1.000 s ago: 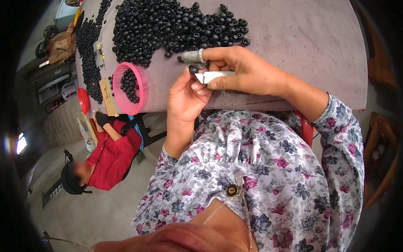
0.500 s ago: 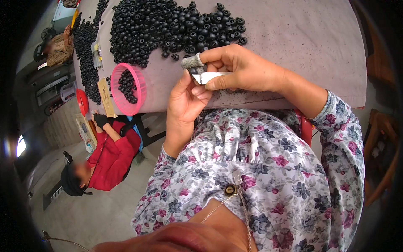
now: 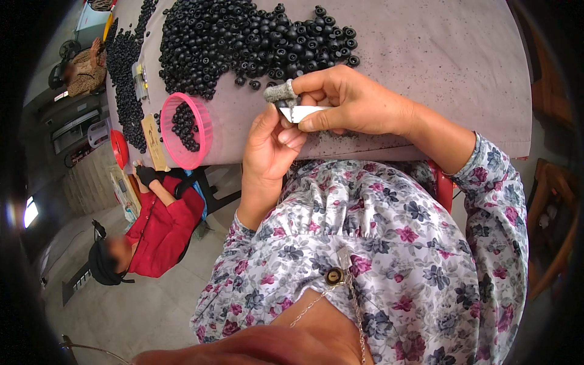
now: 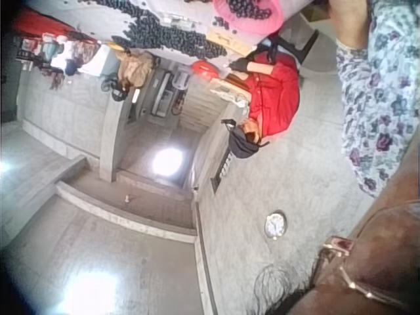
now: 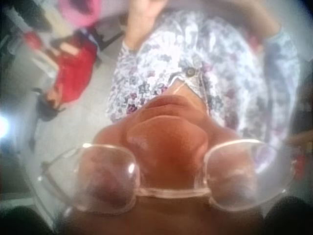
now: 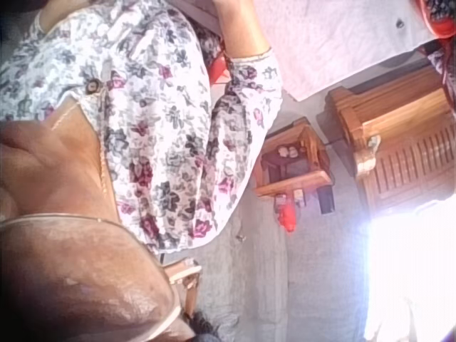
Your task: Sort small black beads/objects from a pile on the table into a pink container.
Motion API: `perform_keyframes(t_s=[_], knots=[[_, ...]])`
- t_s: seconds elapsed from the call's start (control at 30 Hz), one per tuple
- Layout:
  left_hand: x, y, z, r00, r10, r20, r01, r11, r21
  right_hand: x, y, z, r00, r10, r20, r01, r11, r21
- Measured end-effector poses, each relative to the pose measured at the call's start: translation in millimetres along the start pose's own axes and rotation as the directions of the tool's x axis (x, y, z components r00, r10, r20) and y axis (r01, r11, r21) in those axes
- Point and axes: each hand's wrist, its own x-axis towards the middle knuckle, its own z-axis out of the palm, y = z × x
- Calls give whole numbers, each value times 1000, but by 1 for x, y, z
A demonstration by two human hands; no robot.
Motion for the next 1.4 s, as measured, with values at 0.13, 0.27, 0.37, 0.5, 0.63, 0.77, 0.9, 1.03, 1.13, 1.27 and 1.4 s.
perform_keyframes(t_s=[0.13, 0.27, 0.37, 0.5, 0.63, 0.77, 0.9, 1.03, 1.13, 1.27, 1.4], knots=[[-3, 0, 4, 999, 23, -39, -21, 999, 47, 0, -3, 2, 1000, -3, -9, 3, 1000, -25], [-4, 0, 8, 999, 31, -20, -29, 998, 64, 0, 6, -3, 1000, -10, -29, 8, 997, -81], [-6, 0, 6, 1000, 24, -8, -23, 997, 69, 0, 7, -3, 999, 22, -31, -24, 998, -60], [-6, 0, 5, 1000, 2, -3, -2, 998, 55, 0, 3, -3, 997, 72, -29, -72, 997, -17], [-6, 0, 4, 1000, -17, -15, 18, 999, 29, 0, 2, -3, 995, 91, -31, -90, 996, 28], [-5, -1, 3, 1000, -23, 14, 23, 999, 38, 0, 8, -5, 996, 74, -53, -70, 995, 74], [-6, 0, 6, 999, -47, 17, 46, 998, 34, 1, 10, -7, 993, 98, -64, -90, 989, 117], [-4, -1, 2, 999, -18, 38, 19, 1000, -12, 0, 5, -6, 998, 65, -15, -64, 997, 50], [-4, -2, -2, 999, 4, 49, -3, 1000, -8, 0, 2, -4, 998, 58, -10, -58, 998, -7], [-5, -2, -1, 999, -9, 44, 10, 1000, -22, -1, 1, -2, 996, 84, -23, -85, 995, -51], [-4, -2, -1, 998, -13, 56, 16, 998, -55, -2, 0, -1, 997, 75, -32, -77, 995, -68]])
